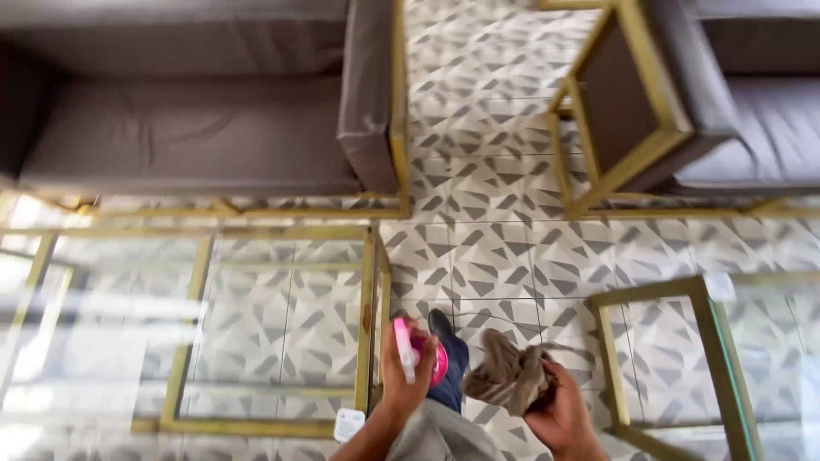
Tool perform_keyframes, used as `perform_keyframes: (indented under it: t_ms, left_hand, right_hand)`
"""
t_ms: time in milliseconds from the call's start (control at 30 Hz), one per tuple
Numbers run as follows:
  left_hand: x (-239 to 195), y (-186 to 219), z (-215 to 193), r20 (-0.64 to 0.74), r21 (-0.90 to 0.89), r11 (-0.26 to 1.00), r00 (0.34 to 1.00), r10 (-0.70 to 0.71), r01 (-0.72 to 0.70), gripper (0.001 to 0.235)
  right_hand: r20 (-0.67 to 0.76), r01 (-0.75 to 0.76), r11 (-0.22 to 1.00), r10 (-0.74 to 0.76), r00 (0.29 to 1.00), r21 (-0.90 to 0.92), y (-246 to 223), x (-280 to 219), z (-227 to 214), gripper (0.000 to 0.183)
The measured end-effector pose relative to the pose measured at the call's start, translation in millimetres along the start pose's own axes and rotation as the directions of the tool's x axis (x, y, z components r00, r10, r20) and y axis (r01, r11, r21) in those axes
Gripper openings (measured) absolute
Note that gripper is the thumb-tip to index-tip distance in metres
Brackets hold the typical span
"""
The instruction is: The person wipes a brown leather sofa with a cloth, moving along the seat cushions, armrests, and backrest. The person uses a spray bottle briefly at the start, then continues wiping with the cloth across multiple sections of the sofa.
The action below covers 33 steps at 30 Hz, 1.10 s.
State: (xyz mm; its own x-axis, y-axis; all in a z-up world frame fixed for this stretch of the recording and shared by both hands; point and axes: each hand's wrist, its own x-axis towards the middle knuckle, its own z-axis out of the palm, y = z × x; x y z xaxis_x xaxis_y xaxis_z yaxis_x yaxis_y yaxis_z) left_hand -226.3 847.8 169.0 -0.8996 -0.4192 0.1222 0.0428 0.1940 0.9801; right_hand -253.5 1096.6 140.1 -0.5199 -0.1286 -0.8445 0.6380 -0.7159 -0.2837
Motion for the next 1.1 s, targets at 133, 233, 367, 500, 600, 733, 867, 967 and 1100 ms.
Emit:
perform_keyframes:
  t_ms: [133,233,367,500,600,733,867,967,1100]
  left_hand:
    - [55.1,-4.3,13.0,-0.214,-0.054,0.99,0.967,-0.136,0.127,0.032]
    - [93.6,-5.8,22.7,-0.349,0.083,0.984,0.93,-0.117,0.155,0.038]
    - [139.2,-13.7,32.8,-0.411,0.055,0.997,0.911,-0.03,0.058,0.032]
    - [171.5,-70.7,51.3,-0.529,0.079,0.99,0.846,-0.061,0.12,0.037]
    - [193.3,-102.2,55.5,-0.621,0.115,0.977,0.78,-0.071,0.181,0.048]
    - [232.2,-143.7,71.8,-0.78,0.197,0.907,0.619,-0.085,0.372,0.051]
    - [259.6,-193.0,82.2,-0.872,0.158,0.886,0.482,-0.081,0.435,0.055]
    - [277.5,-197.0,91.0,-0.944,0.108,0.859,0.324,-0.069,0.5,0.064]
    - [294.1,-215.8,83.7,-0.984,0.071,0.763,0.172,-0.053,0.643,0.073]
  right_hand:
    - [-0.035,-0.152,0.974,0.149,0.988,-0.166,-25.8,81.6,46.0,0.019]
    - [0.092,-0.235,0.936,0.267,0.959,-0.263,-54.9,116.0,104.1,0.026]
    - [0.262,-0.243,0.832,0.412,0.873,-0.499,-103.0,128.7,192.3,0.027]
    - [0.27,-0.235,0.835,0.407,0.873,-0.498,-132.2,151.8,257.7,0.022]
    - [0.043,-0.217,0.778,0.298,0.954,-0.59,-146.3,181.0,298.0,0.027]
    - [0.024,-0.276,0.67,0.402,0.915,-0.689,-163.2,260.0,333.9,0.032]
    - [0.007,-0.264,0.475,0.495,0.869,-0.839,-159.9,248.1,425.2,0.035]
    - [0.008,-0.219,0.305,0.598,0.802,-0.927,-153.0,293.5,455.1,0.037]
    - [-0.028,-0.214,0.213,0.643,0.766,-0.953,-133.7,318.4,497.7,0.043]
